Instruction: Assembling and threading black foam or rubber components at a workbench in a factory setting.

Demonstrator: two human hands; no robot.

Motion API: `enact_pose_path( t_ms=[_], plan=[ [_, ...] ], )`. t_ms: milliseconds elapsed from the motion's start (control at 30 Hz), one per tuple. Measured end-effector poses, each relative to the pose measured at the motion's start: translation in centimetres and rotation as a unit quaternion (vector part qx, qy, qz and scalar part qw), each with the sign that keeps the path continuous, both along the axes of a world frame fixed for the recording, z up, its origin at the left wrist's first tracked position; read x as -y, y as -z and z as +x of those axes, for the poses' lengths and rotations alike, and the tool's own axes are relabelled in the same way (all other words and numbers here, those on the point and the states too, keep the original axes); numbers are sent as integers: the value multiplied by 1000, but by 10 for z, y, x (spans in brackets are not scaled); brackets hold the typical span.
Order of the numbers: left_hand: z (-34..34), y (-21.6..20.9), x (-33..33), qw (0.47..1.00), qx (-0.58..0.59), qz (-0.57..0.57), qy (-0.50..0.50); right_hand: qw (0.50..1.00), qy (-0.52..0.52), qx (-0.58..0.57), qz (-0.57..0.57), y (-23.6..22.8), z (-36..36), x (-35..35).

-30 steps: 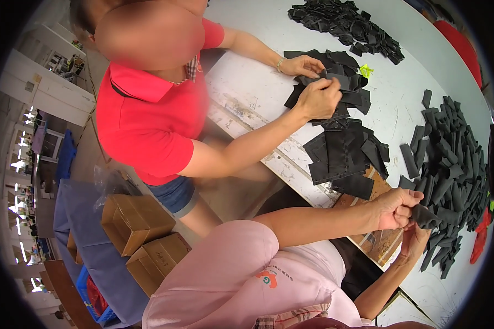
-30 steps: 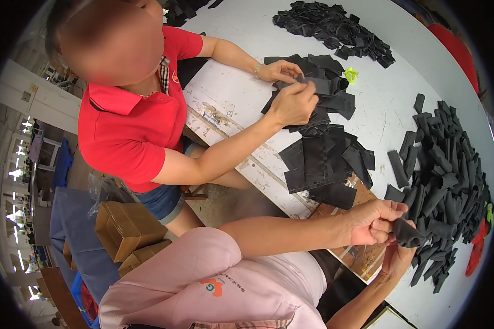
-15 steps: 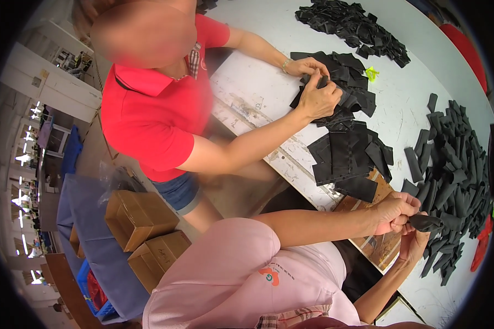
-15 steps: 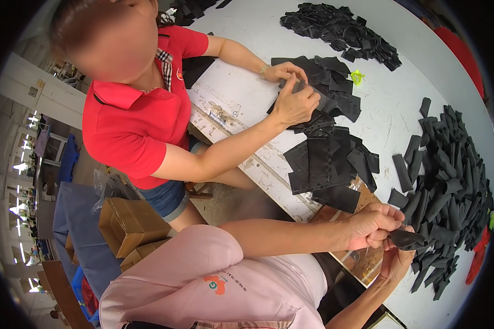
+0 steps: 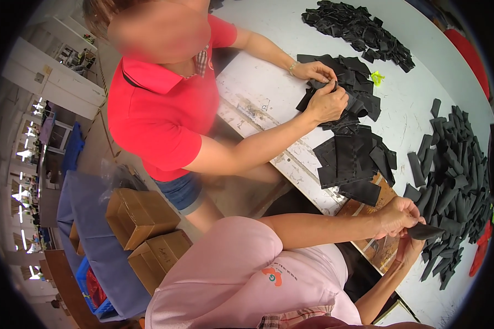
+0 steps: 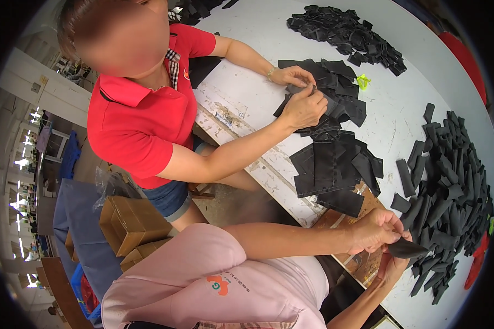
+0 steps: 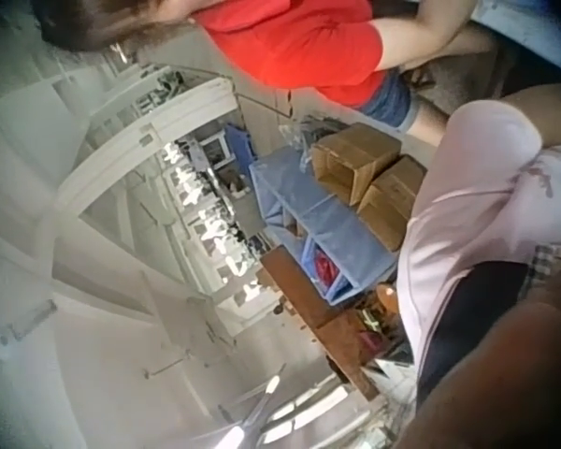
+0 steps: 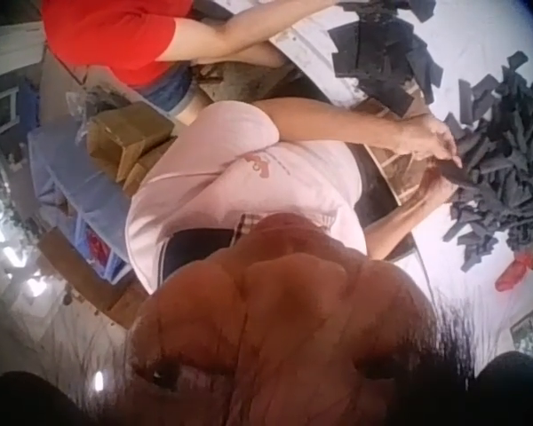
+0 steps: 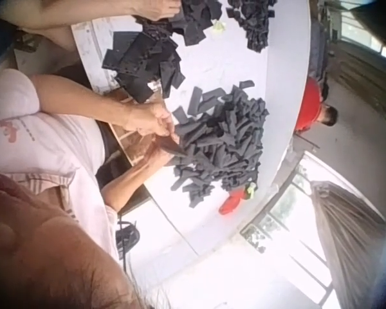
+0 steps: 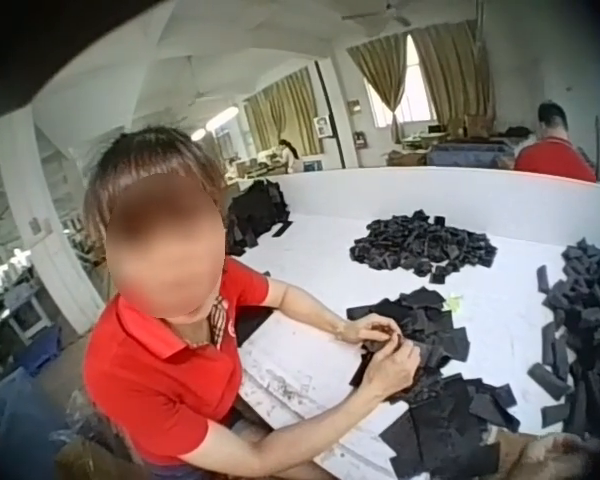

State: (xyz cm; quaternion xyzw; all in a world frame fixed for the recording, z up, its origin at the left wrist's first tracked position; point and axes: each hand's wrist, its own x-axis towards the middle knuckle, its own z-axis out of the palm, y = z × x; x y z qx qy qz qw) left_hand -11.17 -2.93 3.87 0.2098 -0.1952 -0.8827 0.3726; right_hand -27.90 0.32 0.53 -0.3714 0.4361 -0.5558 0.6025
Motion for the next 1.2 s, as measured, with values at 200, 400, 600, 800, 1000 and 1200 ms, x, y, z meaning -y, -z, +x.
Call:
enact_pose_path(
  t_ms=[200, 400, 600, 800, 1000, 1200],
  plan=[
    [-6, 0, 3, 947, -277, 136, 85, 994, 70, -36, -78, -41, 18, 2],
    [-2, 23, 1, 980, -146, 121, 53, 1000, -14, -12, -5, -16, 12, 2],
    [-3, 20, 2, 980, -149, 123, 37, 999, 31, 1, -34, -9, 18, -2],
    [-9, 3, 2, 921, -339, 181, 68, 994, 34, -62, -81, -50, 22, 3],
    [-1, 30, -5, 984, -134, 104, 59, 994, -60, 86, -39, 5, 14, 1],
    [0, 21, 4, 984, -118, 126, 41, 999, 15, 12, -50, -1, 17, -1]
  ],
)
